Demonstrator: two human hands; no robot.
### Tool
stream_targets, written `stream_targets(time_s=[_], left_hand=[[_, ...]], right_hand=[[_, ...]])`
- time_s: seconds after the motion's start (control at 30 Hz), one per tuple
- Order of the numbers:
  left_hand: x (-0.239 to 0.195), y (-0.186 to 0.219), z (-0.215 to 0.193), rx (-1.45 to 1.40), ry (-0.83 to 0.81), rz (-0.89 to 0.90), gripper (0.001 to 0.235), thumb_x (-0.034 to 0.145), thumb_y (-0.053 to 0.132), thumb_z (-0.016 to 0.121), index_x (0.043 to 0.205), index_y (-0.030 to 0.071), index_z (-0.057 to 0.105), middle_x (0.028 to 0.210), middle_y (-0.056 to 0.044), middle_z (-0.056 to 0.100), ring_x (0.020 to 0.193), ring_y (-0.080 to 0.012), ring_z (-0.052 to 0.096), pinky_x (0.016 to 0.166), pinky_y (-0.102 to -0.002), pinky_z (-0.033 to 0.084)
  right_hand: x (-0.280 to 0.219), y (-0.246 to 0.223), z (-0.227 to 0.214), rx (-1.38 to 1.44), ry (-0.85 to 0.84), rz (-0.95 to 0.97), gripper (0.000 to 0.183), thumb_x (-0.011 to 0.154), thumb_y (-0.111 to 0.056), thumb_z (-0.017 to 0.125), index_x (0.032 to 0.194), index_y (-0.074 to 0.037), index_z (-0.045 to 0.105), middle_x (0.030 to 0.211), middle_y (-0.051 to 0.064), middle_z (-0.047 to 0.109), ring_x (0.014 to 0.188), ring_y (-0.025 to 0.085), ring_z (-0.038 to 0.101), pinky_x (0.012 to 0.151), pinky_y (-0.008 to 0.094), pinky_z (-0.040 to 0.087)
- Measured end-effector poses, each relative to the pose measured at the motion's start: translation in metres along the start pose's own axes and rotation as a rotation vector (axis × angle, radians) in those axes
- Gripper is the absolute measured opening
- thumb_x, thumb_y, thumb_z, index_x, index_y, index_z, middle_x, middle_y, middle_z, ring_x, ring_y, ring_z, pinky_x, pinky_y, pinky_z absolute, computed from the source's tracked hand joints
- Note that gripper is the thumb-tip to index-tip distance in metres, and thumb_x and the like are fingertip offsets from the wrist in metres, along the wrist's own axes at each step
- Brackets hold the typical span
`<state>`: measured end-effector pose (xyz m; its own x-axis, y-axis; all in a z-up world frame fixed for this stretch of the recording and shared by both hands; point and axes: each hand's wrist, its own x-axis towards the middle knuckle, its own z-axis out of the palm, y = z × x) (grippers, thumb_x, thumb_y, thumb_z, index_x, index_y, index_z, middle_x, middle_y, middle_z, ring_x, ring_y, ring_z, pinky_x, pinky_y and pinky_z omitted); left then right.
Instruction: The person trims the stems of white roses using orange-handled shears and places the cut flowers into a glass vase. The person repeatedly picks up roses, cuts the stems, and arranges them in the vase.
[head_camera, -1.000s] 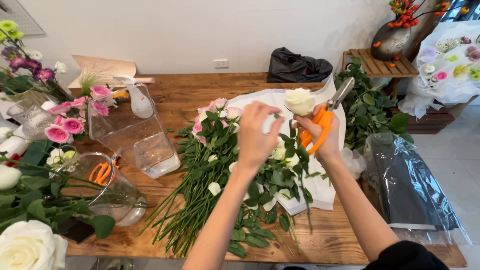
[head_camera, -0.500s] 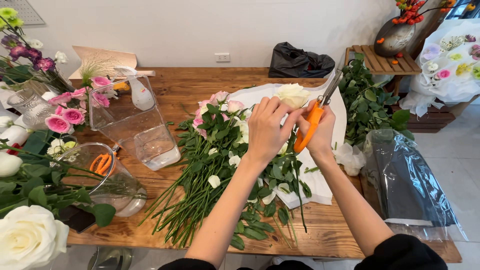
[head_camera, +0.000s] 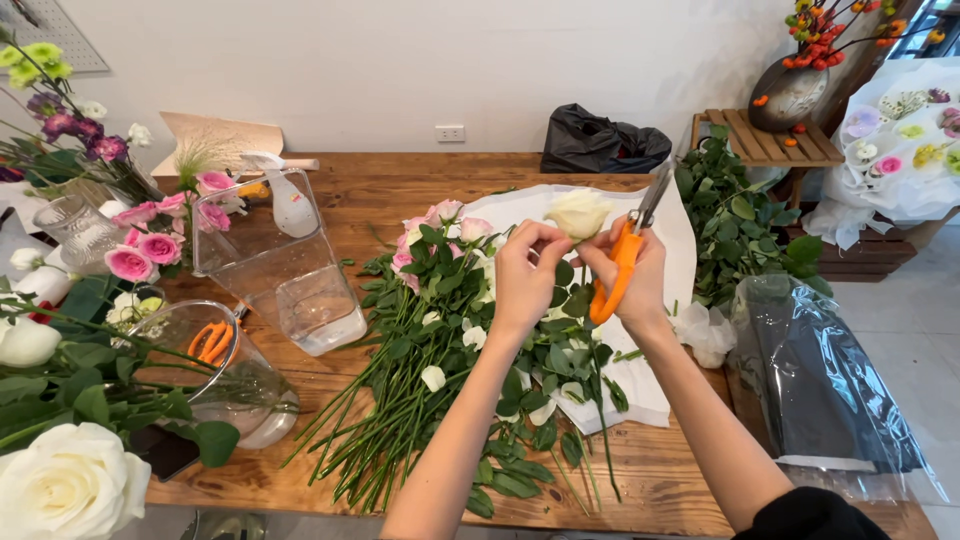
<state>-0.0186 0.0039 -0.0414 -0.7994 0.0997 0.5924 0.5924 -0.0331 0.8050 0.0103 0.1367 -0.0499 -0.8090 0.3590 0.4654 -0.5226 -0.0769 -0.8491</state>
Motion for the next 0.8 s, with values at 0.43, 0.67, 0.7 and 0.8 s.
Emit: stream_targets(time_s=[0.43,0.67,0.7,0.8], left_hand=[[-0.008,-0.018,-0.018,-0.114,0.152,-0.290,0.011,0.100,0.012,0.059,0.093,0.010,0.067,0.082,-0.001,0.059,0.076,-0.0123,0.052,0.069,-0.027,0.042],[0.001,0.002,-0.022,0.136,0.161,-0.140,0.023,0.088,0.006,0.071,0.111,0.007,0.068,0.095,-0.009,0.067,0.085,-0.0190,0.060,0.073,-0.030,0.050],[0.002,0.002,-0.018,0.136,0.111,0.005,0.023,0.089,0.012,0.074,0.111,0.009,0.069,0.095,-0.006,0.066,0.087,-0.0164,0.058,0.073,-0.028,0.049],[0.003,0.034,-0.021,0.168,0.037,0.137,0.022,0.086,0.021,0.078,0.105,0.014,0.070,0.098,0.000,0.064,0.092,-0.0173,0.057,0.076,-0.028,0.050]], right_hand=[[0.004,0.001,-0.003,0.036,0.015,0.075,0.035,0.081,0.000,0.075,0.094,-0.011,0.045,0.080,0.013,0.068,0.060,0.021,0.070,0.055,0.020,0.051],[0.006,0.004,-0.008,0.041,0.015,0.095,0.035,0.081,0.002,0.074,0.093,-0.011,0.043,0.081,0.018,0.070,0.061,0.023,0.071,0.054,0.020,0.051],[0.004,0.004,-0.007,0.034,0.003,0.100,0.035,0.081,0.002,0.074,0.094,-0.010,0.043,0.081,0.018,0.070,0.061,0.024,0.071,0.054,0.021,0.051],[0.005,0.010,-0.006,0.036,-0.016,0.080,0.035,0.081,0.004,0.073,0.094,-0.009,0.044,0.079,0.017,0.068,0.062,0.025,0.071,0.055,0.023,0.053]])
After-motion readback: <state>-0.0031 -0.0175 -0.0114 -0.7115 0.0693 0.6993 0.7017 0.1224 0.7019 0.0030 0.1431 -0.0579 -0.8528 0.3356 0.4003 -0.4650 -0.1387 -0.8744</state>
